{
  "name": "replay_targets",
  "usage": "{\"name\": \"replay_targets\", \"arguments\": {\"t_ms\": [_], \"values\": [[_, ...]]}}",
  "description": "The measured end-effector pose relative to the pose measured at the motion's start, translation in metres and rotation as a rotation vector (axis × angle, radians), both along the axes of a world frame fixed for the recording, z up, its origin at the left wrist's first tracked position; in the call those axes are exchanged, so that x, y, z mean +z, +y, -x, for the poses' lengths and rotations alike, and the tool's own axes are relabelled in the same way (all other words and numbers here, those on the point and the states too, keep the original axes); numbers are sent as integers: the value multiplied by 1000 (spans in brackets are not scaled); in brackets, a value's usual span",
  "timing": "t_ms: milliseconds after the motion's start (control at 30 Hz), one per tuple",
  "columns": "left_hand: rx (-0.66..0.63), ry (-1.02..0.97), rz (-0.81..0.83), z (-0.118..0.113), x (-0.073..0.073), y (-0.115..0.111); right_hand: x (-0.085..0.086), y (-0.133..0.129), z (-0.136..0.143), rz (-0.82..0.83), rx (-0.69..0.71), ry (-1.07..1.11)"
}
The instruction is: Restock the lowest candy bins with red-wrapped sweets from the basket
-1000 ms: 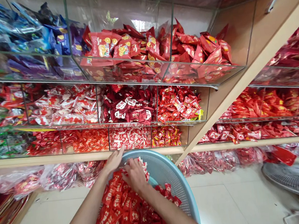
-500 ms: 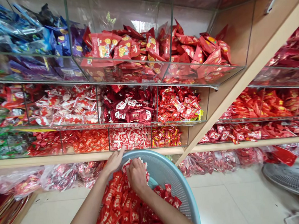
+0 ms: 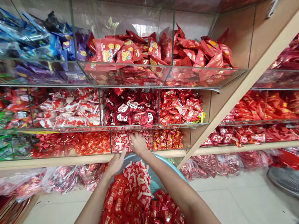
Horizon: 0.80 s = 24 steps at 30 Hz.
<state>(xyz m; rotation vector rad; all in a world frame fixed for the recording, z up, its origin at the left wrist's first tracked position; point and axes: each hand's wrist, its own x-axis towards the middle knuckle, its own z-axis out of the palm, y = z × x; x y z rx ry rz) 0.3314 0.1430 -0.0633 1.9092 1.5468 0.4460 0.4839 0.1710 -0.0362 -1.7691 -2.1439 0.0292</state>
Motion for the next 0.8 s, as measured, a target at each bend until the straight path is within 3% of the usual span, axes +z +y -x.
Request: {"name": "replay_targets", "arguments": {"t_ms": [167,433,633,800], "values": [[15,18,0,-1,-2,1,4,30,21,23,188,-226],[18,15,-1,0,-3,1,0,56,28,148,264,-345],[27,26,3,-1,-2,1,5,44,18,92,300,-248],[40,32,-16,-1,-1,0,6,42,10,100,174,62]]}}
